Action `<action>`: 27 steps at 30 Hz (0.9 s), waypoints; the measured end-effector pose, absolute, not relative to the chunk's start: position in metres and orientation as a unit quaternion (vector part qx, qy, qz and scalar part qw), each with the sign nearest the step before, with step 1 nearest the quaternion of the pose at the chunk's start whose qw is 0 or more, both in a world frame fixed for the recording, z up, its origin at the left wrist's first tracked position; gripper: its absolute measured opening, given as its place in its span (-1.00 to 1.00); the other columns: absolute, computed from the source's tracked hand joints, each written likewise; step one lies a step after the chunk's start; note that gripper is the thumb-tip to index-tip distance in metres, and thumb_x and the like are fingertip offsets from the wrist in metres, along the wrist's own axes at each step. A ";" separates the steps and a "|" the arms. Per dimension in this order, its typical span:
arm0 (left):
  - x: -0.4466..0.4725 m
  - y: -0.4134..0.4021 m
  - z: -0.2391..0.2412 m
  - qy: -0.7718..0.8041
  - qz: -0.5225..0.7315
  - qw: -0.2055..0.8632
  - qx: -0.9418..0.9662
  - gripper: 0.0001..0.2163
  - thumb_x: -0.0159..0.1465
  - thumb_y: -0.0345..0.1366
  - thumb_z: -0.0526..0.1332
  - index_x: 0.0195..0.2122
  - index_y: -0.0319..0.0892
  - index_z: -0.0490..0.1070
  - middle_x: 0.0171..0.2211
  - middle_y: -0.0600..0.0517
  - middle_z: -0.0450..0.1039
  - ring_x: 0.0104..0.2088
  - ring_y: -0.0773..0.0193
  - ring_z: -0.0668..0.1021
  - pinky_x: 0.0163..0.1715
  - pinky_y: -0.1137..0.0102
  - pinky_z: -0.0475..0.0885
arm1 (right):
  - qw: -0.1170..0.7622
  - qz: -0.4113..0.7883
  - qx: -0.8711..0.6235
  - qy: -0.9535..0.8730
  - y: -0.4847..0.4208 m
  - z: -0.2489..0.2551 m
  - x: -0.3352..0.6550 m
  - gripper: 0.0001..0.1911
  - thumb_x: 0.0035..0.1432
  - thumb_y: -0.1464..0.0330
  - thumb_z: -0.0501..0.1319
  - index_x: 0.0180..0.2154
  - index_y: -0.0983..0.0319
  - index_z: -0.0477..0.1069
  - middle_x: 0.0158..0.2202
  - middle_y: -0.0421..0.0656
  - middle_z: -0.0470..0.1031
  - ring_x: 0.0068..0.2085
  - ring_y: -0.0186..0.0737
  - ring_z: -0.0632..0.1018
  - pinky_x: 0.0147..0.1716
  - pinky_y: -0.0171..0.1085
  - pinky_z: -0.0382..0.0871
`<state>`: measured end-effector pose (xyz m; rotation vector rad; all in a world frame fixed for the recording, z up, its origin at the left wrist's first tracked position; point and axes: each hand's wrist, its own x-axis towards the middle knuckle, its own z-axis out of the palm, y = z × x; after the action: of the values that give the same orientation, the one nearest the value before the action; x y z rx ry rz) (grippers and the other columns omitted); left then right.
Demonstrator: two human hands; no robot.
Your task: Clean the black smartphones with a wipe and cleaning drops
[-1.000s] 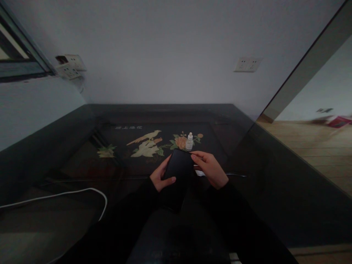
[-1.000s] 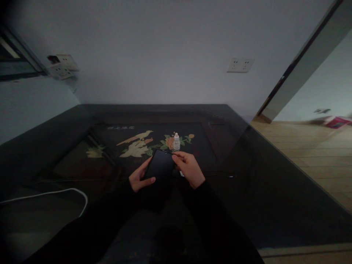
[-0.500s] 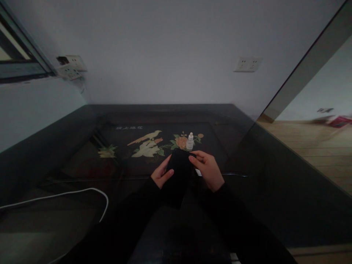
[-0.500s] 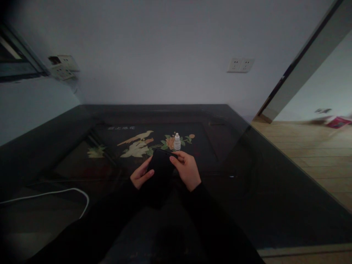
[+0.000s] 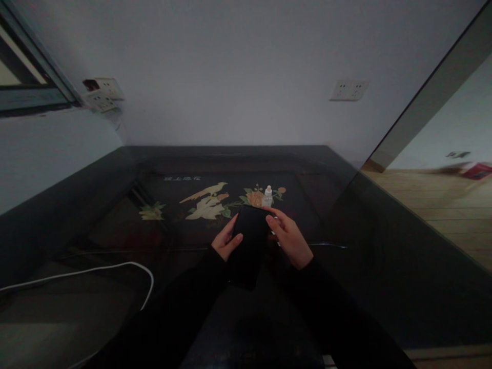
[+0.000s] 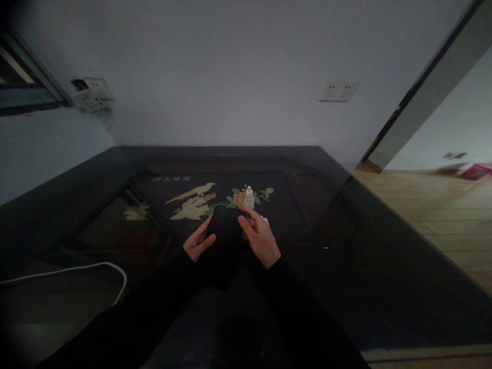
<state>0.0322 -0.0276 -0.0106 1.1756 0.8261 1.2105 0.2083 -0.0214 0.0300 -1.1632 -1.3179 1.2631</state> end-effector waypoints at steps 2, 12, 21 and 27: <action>0.032 -0.028 -0.009 0.380 0.541 0.593 0.460 -0.28 0.06 -0.15 0.25 0.20 -0.27 -0.01 0.12 -0.13 0.22 0.09 0.08 0.31 0.09 0.27 0.22 | 0.448 0.549 -0.468 -0.528 -0.023 0.030 0.205 -0.48 0.04 0.19 0.14 0.05 0.19 0.16 -0.41 -0.21 0.39 -0.41 -0.29 0.46 -0.52 -0.32 0.40; 0.030 -0.030 0.000 0.385 0.576 0.548 0.469 -0.25 0.09 -0.10 0.20 0.23 -0.11 -0.18 -0.01 -0.05 0.38 -0.10 0.12 0.48 -0.09 0.27 0.37 | 0.369 0.576 -0.396 -0.613 -0.038 0.030 0.189 -0.45 0.02 0.36 0.19 0.06 0.21 0.08 -0.20 -0.10 0.45 -0.14 -0.11 0.49 -0.22 -0.15 0.40; 0.026 -0.017 -0.012 0.392 0.609 0.561 0.401 -0.25 0.08 -0.11 0.21 0.22 -0.13 -0.16 0.10 -0.09 0.24 -0.01 0.12 0.41 -0.02 0.28 0.31 | 0.330 0.606 -0.427 -0.585 -0.037 0.014 0.188 -0.27 -0.01 0.36 0.19 0.16 0.15 -0.10 -0.40 -0.22 0.43 -0.51 -0.25 0.52 -0.60 -0.27 0.43; 0.009 -0.001 -0.025 0.468 0.542 0.454 0.530 -0.33 0.02 -0.11 0.25 0.14 -0.20 0.11 -0.25 -0.02 0.47 -0.16 0.17 0.47 -0.12 0.34 0.32 | 0.373 0.680 -0.405 -0.484 -0.032 0.002 0.181 -0.22 -0.06 0.33 0.23 0.16 0.24 -0.08 -0.47 -0.27 0.40 -0.63 -0.38 0.46 -0.63 -0.32 0.44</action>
<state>0.0086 -0.0005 -0.0253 1.3079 1.1548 1.3386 0.1807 -0.0322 0.0017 -1.0365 -1.2398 1.7427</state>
